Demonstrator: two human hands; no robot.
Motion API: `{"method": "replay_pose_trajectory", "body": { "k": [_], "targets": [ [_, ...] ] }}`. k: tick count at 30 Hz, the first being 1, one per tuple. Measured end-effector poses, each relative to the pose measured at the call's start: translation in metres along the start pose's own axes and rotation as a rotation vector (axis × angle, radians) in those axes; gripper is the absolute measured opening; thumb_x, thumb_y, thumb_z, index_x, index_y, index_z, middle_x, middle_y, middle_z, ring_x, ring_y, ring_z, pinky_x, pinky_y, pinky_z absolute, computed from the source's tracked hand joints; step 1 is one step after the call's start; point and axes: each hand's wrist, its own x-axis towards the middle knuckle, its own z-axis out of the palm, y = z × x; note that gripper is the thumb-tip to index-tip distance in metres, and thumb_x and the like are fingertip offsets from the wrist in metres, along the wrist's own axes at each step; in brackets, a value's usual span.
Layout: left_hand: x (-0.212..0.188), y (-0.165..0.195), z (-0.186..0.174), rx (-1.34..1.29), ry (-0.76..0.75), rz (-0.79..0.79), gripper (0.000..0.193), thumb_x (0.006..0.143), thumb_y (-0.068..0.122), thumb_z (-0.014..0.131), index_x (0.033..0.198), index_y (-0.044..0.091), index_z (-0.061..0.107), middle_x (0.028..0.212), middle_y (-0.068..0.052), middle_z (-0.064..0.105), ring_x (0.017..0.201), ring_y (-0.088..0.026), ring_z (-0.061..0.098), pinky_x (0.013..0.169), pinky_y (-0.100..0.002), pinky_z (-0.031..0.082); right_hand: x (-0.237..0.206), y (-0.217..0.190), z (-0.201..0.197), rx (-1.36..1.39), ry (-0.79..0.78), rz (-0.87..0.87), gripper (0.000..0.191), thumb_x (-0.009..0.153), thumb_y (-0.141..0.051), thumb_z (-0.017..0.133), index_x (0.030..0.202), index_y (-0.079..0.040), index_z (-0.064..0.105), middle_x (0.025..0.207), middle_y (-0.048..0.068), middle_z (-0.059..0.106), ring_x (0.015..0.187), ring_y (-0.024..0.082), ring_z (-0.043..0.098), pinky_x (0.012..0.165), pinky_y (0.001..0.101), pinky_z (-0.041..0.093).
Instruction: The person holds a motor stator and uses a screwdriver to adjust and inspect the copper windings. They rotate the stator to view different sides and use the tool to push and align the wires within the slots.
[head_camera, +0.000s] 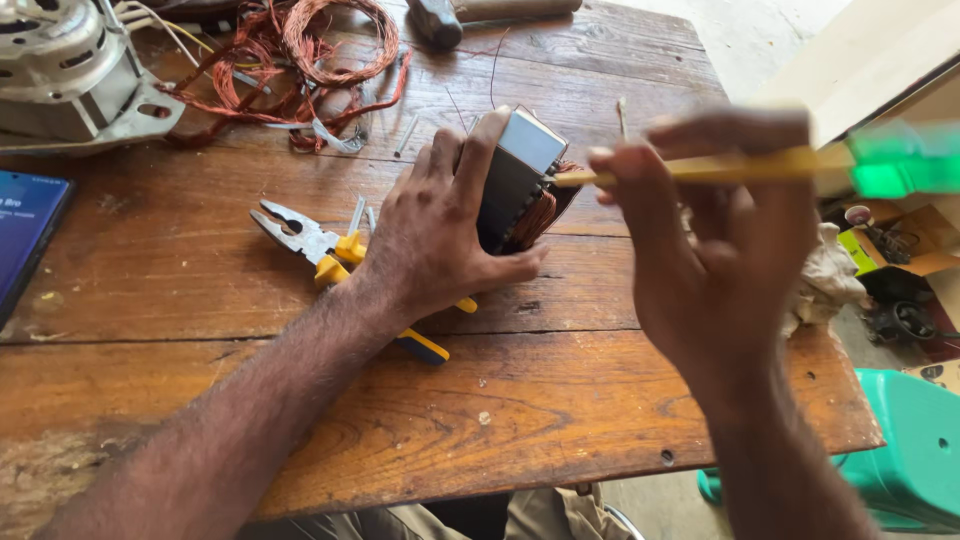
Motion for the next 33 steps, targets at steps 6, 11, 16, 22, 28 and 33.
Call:
{"method": "replay_pose_trajectory", "body": {
  "k": [6,11,16,22,28,33],
  "targets": [
    [-0.003,-0.005,0.001,0.015,0.028,0.036,0.122,0.078,0.072,0.083,0.159,0.015,0.011,0.118,-0.02,0.044,0.106,-0.037,0.06,0.083,-0.054,0.061,-0.039,0.02,0.006,-0.076,0.156,-0.059,0.022,0.119,-0.008,0.062,0.126,-0.001,0.042,0.11,0.016,0.063,0.103,0.024,0.077,0.084,0.0314,0.068],
    [0.002,-0.004,-0.002,-0.024,-0.066,0.009,0.122,0.077,0.07,0.08,0.159,0.014,0.009,0.118,-0.02,0.046,0.105,-0.036,0.061,0.081,-0.052,0.062,-0.056,0.059,-0.01,-0.11,0.185,-0.021,0.016,0.124,-0.011,0.055,0.129,-0.002,0.042,0.109,0.02,0.072,0.097,0.02,0.07,0.087,0.0308,0.06],
    [0.003,-0.01,-0.002,-0.017,-0.073,0.023,0.108,0.091,0.066,0.075,0.164,0.018,0.011,0.129,-0.018,0.051,0.113,-0.036,0.067,0.086,-0.052,0.065,-0.073,0.075,-0.011,-0.16,0.123,-0.197,0.016,0.116,-0.014,0.046,0.124,-0.001,0.042,0.111,0.023,0.068,0.104,0.024,0.072,0.088,0.0335,0.064],
    [0.002,-0.016,0.01,-0.038,-0.051,0.13,0.121,0.084,0.07,0.086,0.162,0.017,0.011,0.128,-0.025,0.048,0.109,-0.04,0.068,0.082,-0.046,0.067,-0.085,0.075,-0.018,-0.159,0.092,-0.103,0.02,0.12,-0.016,0.049,0.129,0.001,0.042,0.119,0.023,0.068,0.107,0.026,0.072,0.096,0.0361,0.063],
    [0.012,-0.004,0.009,0.029,-0.048,0.102,0.113,0.082,0.059,0.086,0.159,0.011,0.018,0.119,-0.026,0.051,0.098,-0.041,0.069,0.076,-0.048,0.067,-0.088,0.078,-0.015,-0.01,0.194,-0.015,0.023,0.122,-0.021,0.051,0.127,0.0,0.044,0.122,0.02,0.067,0.105,0.022,0.071,0.096,0.0331,0.063],
    [0.071,0.011,0.003,0.13,-0.264,-0.085,0.107,0.076,0.069,0.078,0.153,0.007,0.035,0.116,-0.027,0.062,0.097,-0.043,0.069,0.081,-0.055,0.059,-0.086,0.08,-0.023,-0.079,0.167,-0.033,0.021,0.123,-0.019,0.05,0.124,0.001,0.045,0.121,0.022,0.067,0.102,0.023,0.072,0.093,0.0339,0.064]
  ]
}}
